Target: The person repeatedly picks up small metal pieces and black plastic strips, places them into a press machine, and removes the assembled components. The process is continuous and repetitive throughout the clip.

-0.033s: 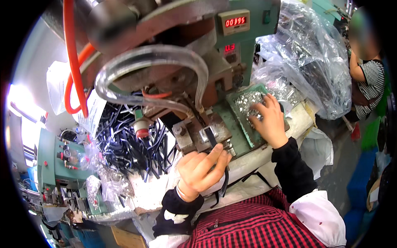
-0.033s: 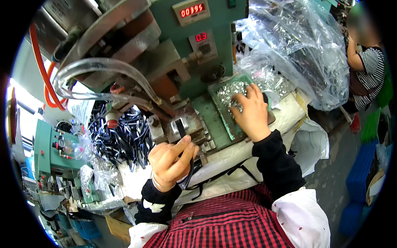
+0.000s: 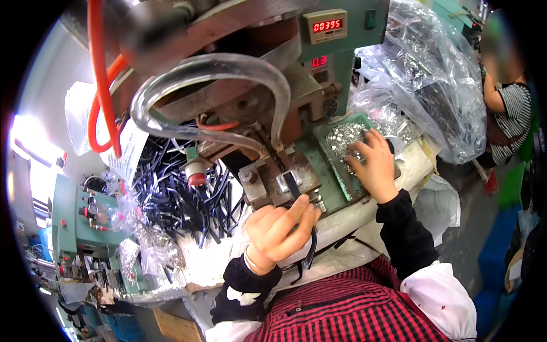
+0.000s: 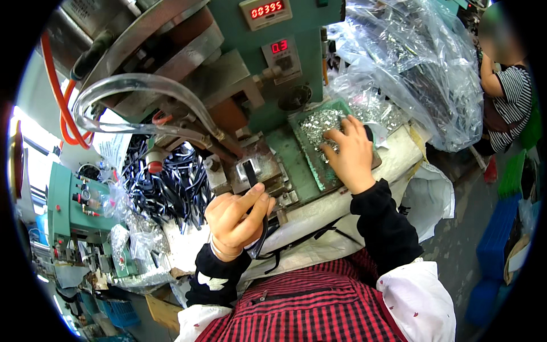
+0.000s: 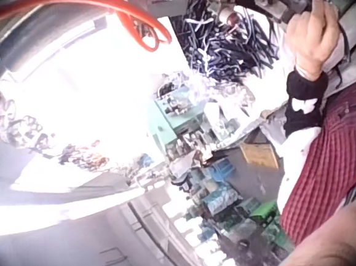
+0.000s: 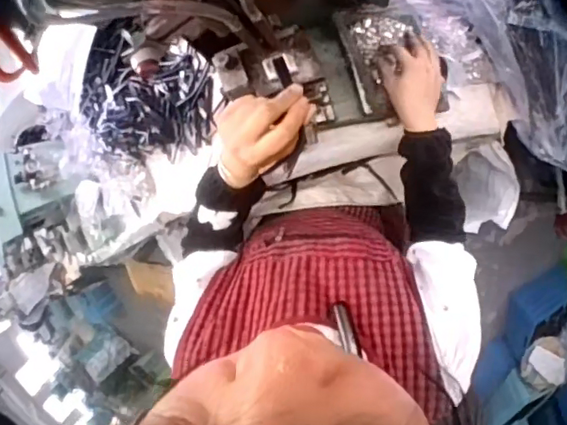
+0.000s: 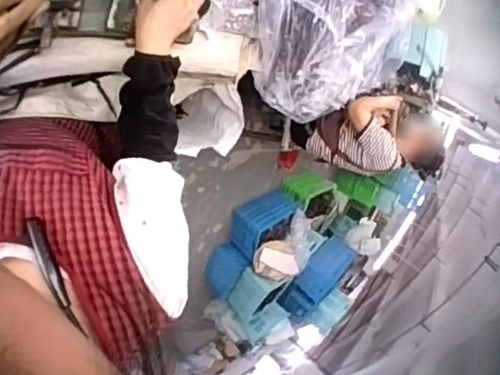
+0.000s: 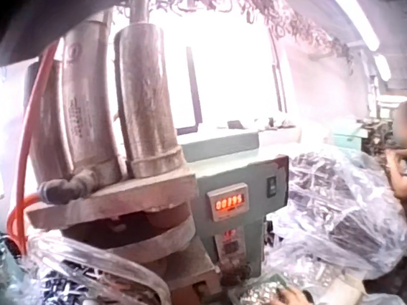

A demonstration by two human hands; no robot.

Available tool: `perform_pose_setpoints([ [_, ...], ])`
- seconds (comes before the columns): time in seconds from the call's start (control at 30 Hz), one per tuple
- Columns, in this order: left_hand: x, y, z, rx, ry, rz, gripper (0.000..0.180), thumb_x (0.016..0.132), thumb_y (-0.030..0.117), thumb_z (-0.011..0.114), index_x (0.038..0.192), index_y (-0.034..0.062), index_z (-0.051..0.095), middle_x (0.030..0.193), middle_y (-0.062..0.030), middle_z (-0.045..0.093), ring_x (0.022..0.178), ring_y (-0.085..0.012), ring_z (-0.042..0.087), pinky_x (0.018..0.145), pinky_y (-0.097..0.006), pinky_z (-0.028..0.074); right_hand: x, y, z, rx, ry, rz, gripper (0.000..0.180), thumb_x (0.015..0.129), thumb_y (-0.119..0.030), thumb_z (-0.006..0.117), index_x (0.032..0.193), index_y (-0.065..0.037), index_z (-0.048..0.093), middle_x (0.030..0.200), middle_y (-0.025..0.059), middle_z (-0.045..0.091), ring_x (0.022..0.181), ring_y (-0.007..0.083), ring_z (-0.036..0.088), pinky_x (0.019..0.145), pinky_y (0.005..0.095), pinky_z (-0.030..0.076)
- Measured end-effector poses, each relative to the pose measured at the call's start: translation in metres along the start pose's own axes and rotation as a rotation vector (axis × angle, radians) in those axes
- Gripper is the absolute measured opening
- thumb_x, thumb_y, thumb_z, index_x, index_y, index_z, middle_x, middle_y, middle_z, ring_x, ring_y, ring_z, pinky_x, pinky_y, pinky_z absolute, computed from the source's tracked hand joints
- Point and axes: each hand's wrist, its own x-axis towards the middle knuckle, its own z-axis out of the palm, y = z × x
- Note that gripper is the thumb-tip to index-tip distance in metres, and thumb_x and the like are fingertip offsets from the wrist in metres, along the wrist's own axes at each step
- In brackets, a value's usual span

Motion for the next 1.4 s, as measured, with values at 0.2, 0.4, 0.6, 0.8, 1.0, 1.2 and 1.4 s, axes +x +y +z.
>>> perform_pose_setpoints([
  [0.2, -0.001, 0.010, -0.008, 0.025, -0.006, -0.092, 0.027, 0.074, 0.005, 0.086, 0.098, 0.0060, 0.074, 0.106, -0.0117, 0.076, 0.056, -0.0128, 0.061, 0.049, -0.026, 0.044, -0.001, 0.000, 0.010, 0.048, 0.047, -0.009, 0.009, 0.079, -0.013, 0.078, 0.087, -0.009, 0.076, 0.118, 0.0112, 0.071, 0.123, 0.0323, 0.061, 0.091, 0.0466, 0.051],
  [0.4, -0.036, 0.044, -0.070, 0.189, 0.103, -0.390, 0.016, 0.083, -0.005, 0.074, 0.098, -0.0017, 0.074, 0.105, -0.0166, 0.076, 0.071, -0.0208, 0.066, 0.066, -0.031, 0.055, -0.001, -0.001, 0.009, 0.014, 0.054, -0.059, 0.012, 0.080, -0.010, 0.076, 0.087, -0.003, 0.070, 0.112, 0.0133, 0.072, 0.117, 0.0343, 0.063, 0.091, 0.0456, 0.052],
  [0.6, -0.031, -0.016, -0.100, 0.308, 0.383, -0.656, 0.016, 0.084, -0.014, 0.070, 0.096, -0.0045, 0.073, 0.096, -0.0147, 0.074, 0.084, -0.0241, 0.067, 0.074, -0.030, 0.052, 0.007, -0.005, 0.003, 0.328, 0.054, 0.263, 0.014, 0.082, -0.007, 0.074, 0.093, -0.002, 0.067, 0.096, 0.0143, 0.071, 0.099, 0.0337, 0.067, 0.085, 0.0438, 0.052],
  [0.8, -0.159, -0.074, -0.027, 0.581, -0.448, -0.829, 0.015, 0.071, 0.006, 0.077, 0.086, 0.0080, 0.075, 0.099, -0.0076, 0.067, 0.094, -0.0319, 0.061, 0.087, -0.040, 0.049, 0.007, -0.014, 0.007, -0.134, 0.051, -0.093, 0.021, 0.079, -0.012, 0.079, 0.094, -0.004, 0.066, 0.118, 0.0144, 0.066, 0.118, 0.0343, 0.060, 0.082, 0.0440, 0.054],
  [1.0, -0.105, -0.086, -0.050, 0.231, -0.036, -1.217, 0.041, 0.091, 0.001, 0.067, 0.132, 0.0061, 0.063, 0.079, -0.0114, 0.071, 0.061, -0.0217, 0.064, 0.060, -0.032, 0.049, -0.003, 0.006, -0.001, 0.157, 0.146, 0.006, 0.012, 0.079, -0.007, 0.077, 0.087, -0.005, 0.068, 0.093, 0.0110, 0.071, 0.095, 0.0325, 0.067, 0.077, 0.0418, 0.053],
  [1.2, -0.164, -0.079, -0.077, -0.609, 0.086, -1.447, 0.034, 0.106, 0.005, 0.052, 0.139, -0.0017, 0.057, 0.125, -0.0130, 0.070, 0.095, -0.0138, 0.070, 0.080, -0.025, 0.056, -0.022, 0.017, 0.001, 0.948, 0.079, 0.584, 0.014, 0.093, -0.005, 0.072, 0.106, 0.000, 0.071, 0.096, 0.0033, 0.073, 0.087, 0.0107, 0.067, 0.079, 0.0261, 0.052],
  [1.4, -0.110, -0.052, -0.046, -0.416, 0.350, -1.576, 0.012, 0.099, 0.004, 0.067, 0.109, -0.0019, 0.071, 0.089, -0.0026, 0.072, 0.074, -0.0035, 0.061, 0.063, -0.018, 0.044, 0.012, -0.009, 0.014, 1.361, -0.057, 0.638, 0.021, 0.097, -0.005, 0.067, 0.116, 0.002, 0.072, 0.101, 0.0053, 0.074, 0.091, 0.0110, 0.068, 0.084, 0.0254, 0.053],
])
